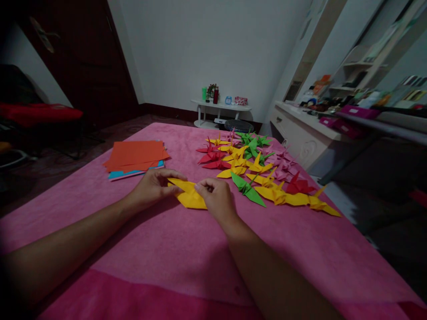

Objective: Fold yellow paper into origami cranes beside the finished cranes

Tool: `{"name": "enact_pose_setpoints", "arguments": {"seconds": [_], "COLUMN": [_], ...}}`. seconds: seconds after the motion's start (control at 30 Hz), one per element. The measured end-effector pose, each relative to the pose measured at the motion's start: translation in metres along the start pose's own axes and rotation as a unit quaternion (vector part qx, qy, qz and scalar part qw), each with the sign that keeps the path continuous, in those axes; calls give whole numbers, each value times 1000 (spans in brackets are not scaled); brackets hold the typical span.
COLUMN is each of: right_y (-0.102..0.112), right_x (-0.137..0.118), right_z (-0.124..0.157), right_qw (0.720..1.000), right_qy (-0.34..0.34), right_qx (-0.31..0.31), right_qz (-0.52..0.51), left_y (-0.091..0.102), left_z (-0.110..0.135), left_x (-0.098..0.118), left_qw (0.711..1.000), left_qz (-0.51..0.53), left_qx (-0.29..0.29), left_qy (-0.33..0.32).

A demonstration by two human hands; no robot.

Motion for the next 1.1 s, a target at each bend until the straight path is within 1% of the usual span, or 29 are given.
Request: {"name": "enact_pose_setpoints", "arguments": {"seconds": [0.1, 0.17, 0.33, 0.67, 0.93, 1.0, 1.1], "right_y": [-2, -3, -5, 0, 3, 4, 6], "right_x": [-7, -11, -18, -23, -24, -23, -23], "right_z": [3, 5, 7, 7, 6, 6, 5], "right_qw": [1000, 999, 998, 997, 995, 995, 995], "right_qy": [18, 36, 61, 79, 87, 85, 87], "right_qx": [2, -1, 3, 27, 40, 42, 48], "right_qz": [-3, -4, 20, 7, 23, 18, 10], "left_y": [-4, -7, -9, -9, -12, -10, -3], "left_z": [1, 3, 5, 6, 6, 6, 5], "left_x": [-4, -6, -5, 2, 4, 2, -4], "left_qw": [999, 999, 999, 1000, 997, 996, 994], "left_qz": [29, 36, 44, 25, 69, 82, 100], "left_qx": [-1, -8, -8, -7, -32, -28, -5], "left_qy": [33, 41, 29, 12, 18, 23, 32]}}
Point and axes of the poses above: each hand's wrist, its own z-axis away from the middle knuckle, its own y-axis out of the back of the hand, x = y × z, the point moved 5 cm from there along -z, towards the middle knuckle, and after that the axes turned 2 degrees about z, right-handed, at the moved point
